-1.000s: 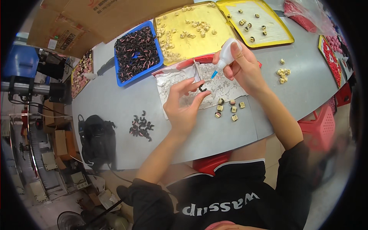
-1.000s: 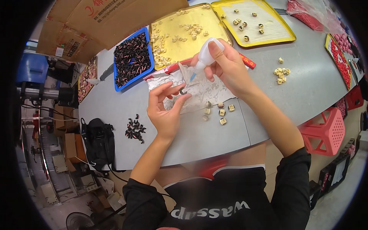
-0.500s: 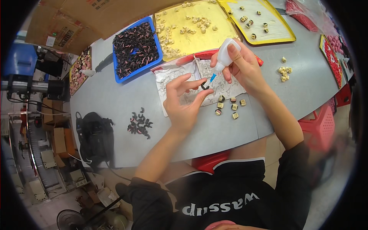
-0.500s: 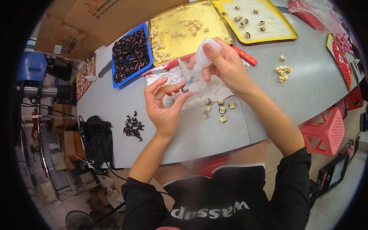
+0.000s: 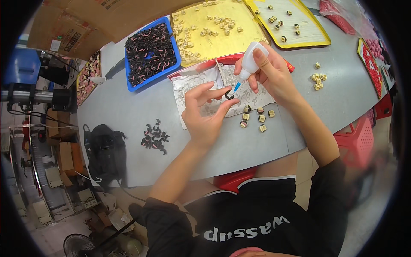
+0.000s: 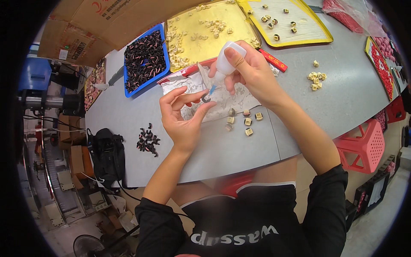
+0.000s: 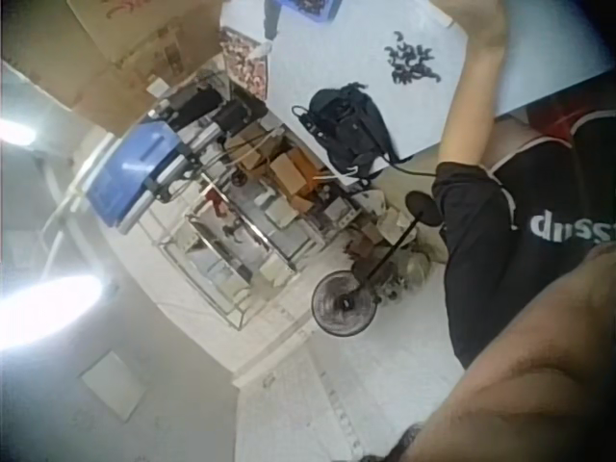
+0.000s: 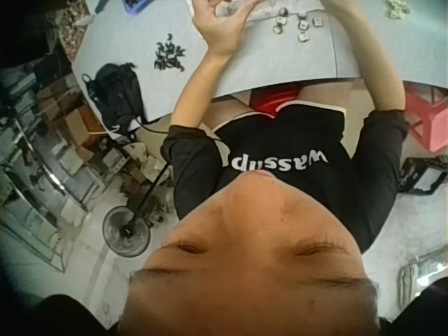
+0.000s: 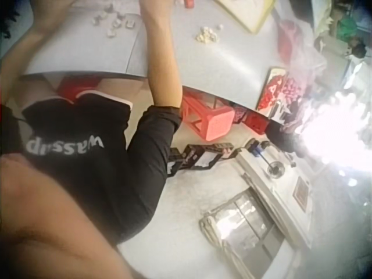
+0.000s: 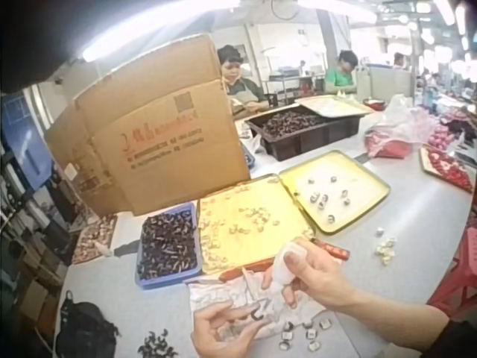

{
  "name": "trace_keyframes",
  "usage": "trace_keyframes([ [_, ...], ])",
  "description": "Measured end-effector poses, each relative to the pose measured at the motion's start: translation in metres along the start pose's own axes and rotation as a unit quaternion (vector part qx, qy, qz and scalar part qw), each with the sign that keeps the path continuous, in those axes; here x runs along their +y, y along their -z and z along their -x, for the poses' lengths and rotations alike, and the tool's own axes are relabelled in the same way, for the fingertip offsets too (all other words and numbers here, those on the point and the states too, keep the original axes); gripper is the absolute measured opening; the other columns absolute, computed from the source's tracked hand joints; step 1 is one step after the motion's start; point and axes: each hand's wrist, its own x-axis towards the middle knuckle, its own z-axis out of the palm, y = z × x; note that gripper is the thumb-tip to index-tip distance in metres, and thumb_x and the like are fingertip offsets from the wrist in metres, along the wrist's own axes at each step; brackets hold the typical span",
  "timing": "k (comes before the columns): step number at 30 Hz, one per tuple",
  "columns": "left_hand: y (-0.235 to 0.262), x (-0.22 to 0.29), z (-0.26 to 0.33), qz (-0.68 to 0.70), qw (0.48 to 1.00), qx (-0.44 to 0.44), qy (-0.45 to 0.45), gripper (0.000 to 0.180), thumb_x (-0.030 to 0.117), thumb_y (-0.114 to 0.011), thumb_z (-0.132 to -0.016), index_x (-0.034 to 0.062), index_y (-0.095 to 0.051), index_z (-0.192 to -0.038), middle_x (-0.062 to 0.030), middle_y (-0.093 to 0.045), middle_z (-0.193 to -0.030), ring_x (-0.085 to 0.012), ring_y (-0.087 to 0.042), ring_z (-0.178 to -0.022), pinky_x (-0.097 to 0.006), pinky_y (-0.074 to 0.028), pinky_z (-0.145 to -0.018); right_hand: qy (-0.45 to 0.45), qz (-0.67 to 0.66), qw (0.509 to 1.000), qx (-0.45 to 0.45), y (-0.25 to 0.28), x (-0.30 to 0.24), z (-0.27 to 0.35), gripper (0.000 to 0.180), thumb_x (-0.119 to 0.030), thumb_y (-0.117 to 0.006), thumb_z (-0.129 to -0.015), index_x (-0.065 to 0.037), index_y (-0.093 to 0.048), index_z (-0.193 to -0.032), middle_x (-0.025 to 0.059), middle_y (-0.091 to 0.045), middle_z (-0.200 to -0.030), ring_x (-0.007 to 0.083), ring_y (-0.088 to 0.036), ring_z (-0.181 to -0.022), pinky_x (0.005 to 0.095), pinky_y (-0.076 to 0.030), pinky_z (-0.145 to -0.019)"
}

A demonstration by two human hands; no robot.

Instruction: Applying glue to black plastic components and attaching gold-colored decorative pieces to assemble small items.

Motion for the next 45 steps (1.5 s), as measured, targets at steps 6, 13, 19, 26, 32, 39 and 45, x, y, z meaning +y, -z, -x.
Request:
trace_keyframes([
  [6, 0.0003, -0.0014, 0.0010, -0.005, 1.000, 0.002, -0.003, 0.056, 0.000, -0.078, -0.071, 0.0051, -0.041, -0.112, -0.0127, -0.070, -0.090, -0.0144, -0.063, -0.082, -0.027, -0.046, -0.077, 0.000, 0.005, 1.000, 0.002, 0.0019, 0.0005, 0.0002, 0.036, -0.037, -0.044, -0.099, -0.001, -0.045, -0.103, 0.0154, -0.063, -0.088, 0.0117, -0.053, -0.053, 0.0236, -0.045, -0.047],
  [13, 0.0009, 0.0003, 0.0002, -0.014, 1.000, 0.006, -0.015, 0.056, 0.001, -0.079, -0.071, 0.0058, -0.040, -0.112, -0.0124, -0.070, -0.089, -0.0147, -0.064, -0.084, -0.027, -0.045, -0.077, 0.011, 0.022, 1.000, 0.009, -0.0002, -0.0001, -0.0001, 0.038, -0.041, -0.042, -0.098, -0.003, -0.044, -0.102, 0.0161, -0.062, -0.088, 0.0104, -0.050, -0.049, 0.0215, -0.043, -0.045],
  [19, 0.0008, 0.0002, 0.0004, -0.016, 1.000, 0.007, -0.011, 0.057, 0.001, -0.079, -0.070, 0.0058, -0.040, -0.111, -0.0122, -0.070, -0.089, -0.0147, -0.064, -0.083, -0.027, -0.045, -0.076, 0.020, 0.041, 0.999, 0.017, 0.0016, 0.0008, -0.0008, 0.039, -0.044, -0.041, -0.098, -0.005, -0.044, -0.102, 0.0164, -0.062, -0.088, 0.0086, -0.047, -0.046, 0.0192, -0.040, -0.043],
  [26, 0.0010, -0.0008, 0.0004, -0.004, 1.000, 0.006, -0.011, 0.057, 0.001, -0.079, -0.070, 0.0060, -0.040, -0.111, -0.0116, -0.070, -0.088, -0.0144, -0.064, -0.083, -0.027, -0.045, -0.077, 0.020, 0.006, 1.000, -0.003, 0.0048, -0.0036, -0.0004, 0.037, -0.038, -0.044, -0.098, -0.001, -0.045, -0.100, 0.0169, -0.063, -0.088, 0.0125, -0.052, -0.053, 0.0236, -0.044, -0.047],
  [32, 0.0002, 0.0001, 0.0014, -0.010, 1.000, -0.003, 0.001, 0.059, 0.001, -0.080, -0.069, 0.0060, -0.041, -0.111, -0.0110, -0.070, -0.088, -0.0141, -0.064, -0.083, -0.027, -0.044, -0.076, 0.049, 0.050, 0.998, 0.011, -0.0003, 0.0011, 0.0005, 0.040, -0.044, -0.040, -0.098, -0.005, -0.044, -0.101, 0.0163, -0.061, -0.090, 0.0093, -0.050, -0.050, 0.0193, -0.042, -0.045],
  [39, -0.0004, -0.0005, 0.0021, -0.002, 1.000, -0.004, -0.005, 0.060, 0.001, -0.081, -0.068, 0.0059, -0.041, -0.112, -0.0105, -0.070, -0.087, -0.0147, -0.064, -0.084, -0.027, -0.044, -0.076, 0.044, 0.032, 0.999, -0.008, 0.0005, -0.0019, 0.0008, 0.034, -0.034, -0.044, -0.099, -0.001, -0.045, -0.101, 0.0173, -0.065, -0.090, 0.0121, -0.057, -0.057, 0.0228, -0.049, -0.051],
  [45, -0.0008, 0.0002, 0.0020, 0.005, 1.000, -0.003, -0.004, 0.060, 0.002, -0.081, -0.068, 0.0060, -0.041, -0.111, -0.0103, -0.070, -0.087, -0.0148, -0.065, -0.084, -0.027, -0.044, -0.076, 0.044, 0.031, 0.998, -0.010, 0.0014, -0.0014, 0.0013, 0.034, -0.034, -0.044, -0.099, -0.001, -0.045, -0.102, 0.0171, -0.065, -0.090, 0.0120, -0.057, -0.057, 0.0232, -0.049, -0.051],
])
